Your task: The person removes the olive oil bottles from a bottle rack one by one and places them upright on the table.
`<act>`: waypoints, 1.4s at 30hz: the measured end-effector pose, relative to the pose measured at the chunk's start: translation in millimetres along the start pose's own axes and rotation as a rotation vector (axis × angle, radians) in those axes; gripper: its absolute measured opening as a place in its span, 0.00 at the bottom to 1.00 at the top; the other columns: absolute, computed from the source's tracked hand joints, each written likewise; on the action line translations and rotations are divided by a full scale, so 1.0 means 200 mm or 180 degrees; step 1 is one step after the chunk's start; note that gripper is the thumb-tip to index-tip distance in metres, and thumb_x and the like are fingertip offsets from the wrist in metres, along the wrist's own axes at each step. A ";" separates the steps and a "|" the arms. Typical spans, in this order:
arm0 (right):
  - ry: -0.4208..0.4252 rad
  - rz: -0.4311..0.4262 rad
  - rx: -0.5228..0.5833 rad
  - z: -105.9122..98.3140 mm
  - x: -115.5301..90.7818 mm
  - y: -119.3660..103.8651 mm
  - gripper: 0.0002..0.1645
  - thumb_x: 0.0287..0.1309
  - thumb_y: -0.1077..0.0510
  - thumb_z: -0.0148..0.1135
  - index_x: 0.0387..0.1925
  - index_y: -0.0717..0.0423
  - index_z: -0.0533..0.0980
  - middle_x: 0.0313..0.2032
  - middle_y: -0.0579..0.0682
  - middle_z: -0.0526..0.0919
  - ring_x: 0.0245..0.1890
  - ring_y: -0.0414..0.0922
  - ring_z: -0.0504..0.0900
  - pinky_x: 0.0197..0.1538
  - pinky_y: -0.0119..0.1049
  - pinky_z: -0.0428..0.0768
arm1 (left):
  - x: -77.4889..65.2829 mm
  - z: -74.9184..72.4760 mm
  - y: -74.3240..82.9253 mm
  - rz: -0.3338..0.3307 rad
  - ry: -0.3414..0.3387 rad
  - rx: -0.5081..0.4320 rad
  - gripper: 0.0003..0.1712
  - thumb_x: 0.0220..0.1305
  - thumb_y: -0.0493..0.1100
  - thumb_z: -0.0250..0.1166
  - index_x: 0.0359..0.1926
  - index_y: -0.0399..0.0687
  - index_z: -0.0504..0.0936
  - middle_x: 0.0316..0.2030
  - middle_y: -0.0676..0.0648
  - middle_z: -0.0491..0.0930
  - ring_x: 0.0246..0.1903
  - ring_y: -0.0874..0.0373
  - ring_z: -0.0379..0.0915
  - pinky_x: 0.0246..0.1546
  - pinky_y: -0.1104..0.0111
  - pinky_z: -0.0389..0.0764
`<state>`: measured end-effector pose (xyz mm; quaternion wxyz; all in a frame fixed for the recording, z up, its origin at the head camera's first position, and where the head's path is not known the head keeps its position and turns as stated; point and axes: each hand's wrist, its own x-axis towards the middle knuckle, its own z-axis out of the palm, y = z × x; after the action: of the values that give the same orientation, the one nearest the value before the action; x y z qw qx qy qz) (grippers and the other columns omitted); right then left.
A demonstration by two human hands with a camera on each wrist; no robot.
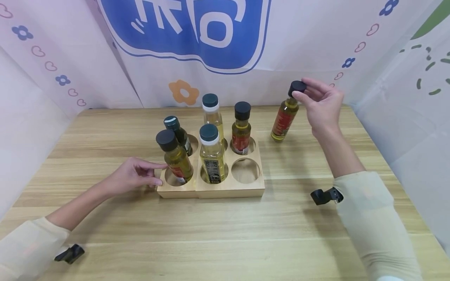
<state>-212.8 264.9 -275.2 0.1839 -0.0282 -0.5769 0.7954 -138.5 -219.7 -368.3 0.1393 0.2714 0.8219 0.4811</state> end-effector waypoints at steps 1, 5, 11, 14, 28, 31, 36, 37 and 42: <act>0.0003 0.0005 -0.0011 0.00 0.00 0.00 0.24 0.45 0.79 0.78 0.46 0.63 0.87 0.40 0.50 0.91 0.44 0.43 0.89 0.52 0.29 0.84 | 0.00 0.00 0.00 -0.0014 0.0000 -0.0001 0.25 0.59 0.33 0.76 0.58 0.31 0.83 0.17 0.40 0.75 0.17 0.66 0.60 0.16 0.73 0.63; 0.0016 0.0004 -0.0051 0.00 0.01 0.02 0.24 0.45 0.78 0.78 0.47 0.62 0.87 0.40 0.50 0.91 0.45 0.43 0.89 0.53 0.29 0.83 | 0.00 0.00 0.01 -0.0069 -0.0002 0.0012 0.25 0.60 0.33 0.76 0.58 0.32 0.83 0.17 0.41 0.75 0.17 0.65 0.60 0.17 0.72 0.63; 0.0059 0.0047 -0.0077 0.01 0.03 0.04 0.24 0.46 0.78 0.77 0.47 0.61 0.87 0.41 0.50 0.91 0.46 0.44 0.89 0.52 0.29 0.84 | 0.00 0.00 0.01 -0.0078 -0.0012 0.0025 0.25 0.60 0.34 0.76 0.58 0.33 0.83 0.17 0.41 0.76 0.17 0.65 0.60 0.17 0.72 0.63; 0.0069 0.0058 -0.0108 0.01 0.04 0.05 0.23 0.48 0.77 0.77 0.47 0.61 0.87 0.42 0.50 0.91 0.47 0.44 0.88 0.52 0.29 0.84 | 0.00 0.00 0.01 -0.0051 -0.0008 0.0026 0.25 0.60 0.33 0.76 0.58 0.32 0.83 0.17 0.41 0.75 0.17 0.65 0.60 0.16 0.72 0.63; 0.0141 0.0196 -0.0129 0.05 0.10 0.07 0.23 0.52 0.77 0.74 0.50 0.60 0.86 0.57 0.60 0.84 0.54 0.46 0.86 0.54 0.29 0.83 | 0.00 0.00 0.01 -0.0088 -0.0017 -0.0027 0.25 0.60 0.33 0.76 0.58 0.32 0.83 0.18 0.41 0.76 0.17 0.64 0.63 0.17 0.72 0.66; 0.0153 0.0195 -0.0095 0.06 0.11 0.08 0.24 0.51 0.78 0.74 0.50 0.60 0.86 0.55 0.60 0.85 0.53 0.47 0.86 0.54 0.30 0.83 | 0.00 0.00 0.01 -0.0073 -0.0017 -0.0033 0.25 0.60 0.33 0.76 0.58 0.32 0.83 0.18 0.41 0.77 0.17 0.64 0.63 0.17 0.72 0.65; 0.0158 0.0208 -0.0102 0.06 0.12 0.09 0.23 0.51 0.77 0.74 0.49 0.60 0.86 0.55 0.60 0.85 0.52 0.46 0.87 0.54 0.29 0.83 | 0.00 0.00 0.01 -0.0047 -0.0012 -0.0053 0.26 0.59 0.32 0.76 0.58 0.31 0.83 0.18 0.42 0.78 0.17 0.65 0.63 0.16 0.72 0.65; 0.0155 0.0208 -0.0118 0.06 0.12 0.09 0.23 0.51 0.77 0.74 0.49 0.60 0.86 0.55 0.60 0.85 0.52 0.45 0.87 0.54 0.29 0.83 | 0.00 0.00 0.01 -0.0049 -0.0010 -0.0054 0.26 0.59 0.32 0.76 0.58 0.30 0.83 0.18 0.42 0.78 0.17 0.65 0.63 0.16 0.72 0.65; 0.0108 0.0221 -0.0211 0.07 0.13 0.10 0.25 0.52 0.76 0.75 0.53 0.61 0.84 0.57 0.60 0.84 0.53 0.45 0.86 0.55 0.28 0.82 | 0.00 0.00 0.01 -0.0083 -0.0007 -0.0052 0.26 0.59 0.32 0.76 0.59 0.30 0.83 0.18 0.41 0.78 0.16 0.61 0.65 0.16 0.72 0.65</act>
<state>-246.1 256.2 -284.4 0.1649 -0.0679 -0.5984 0.7811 -137.7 -218.7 -366.1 0.1487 0.2601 0.8212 0.4857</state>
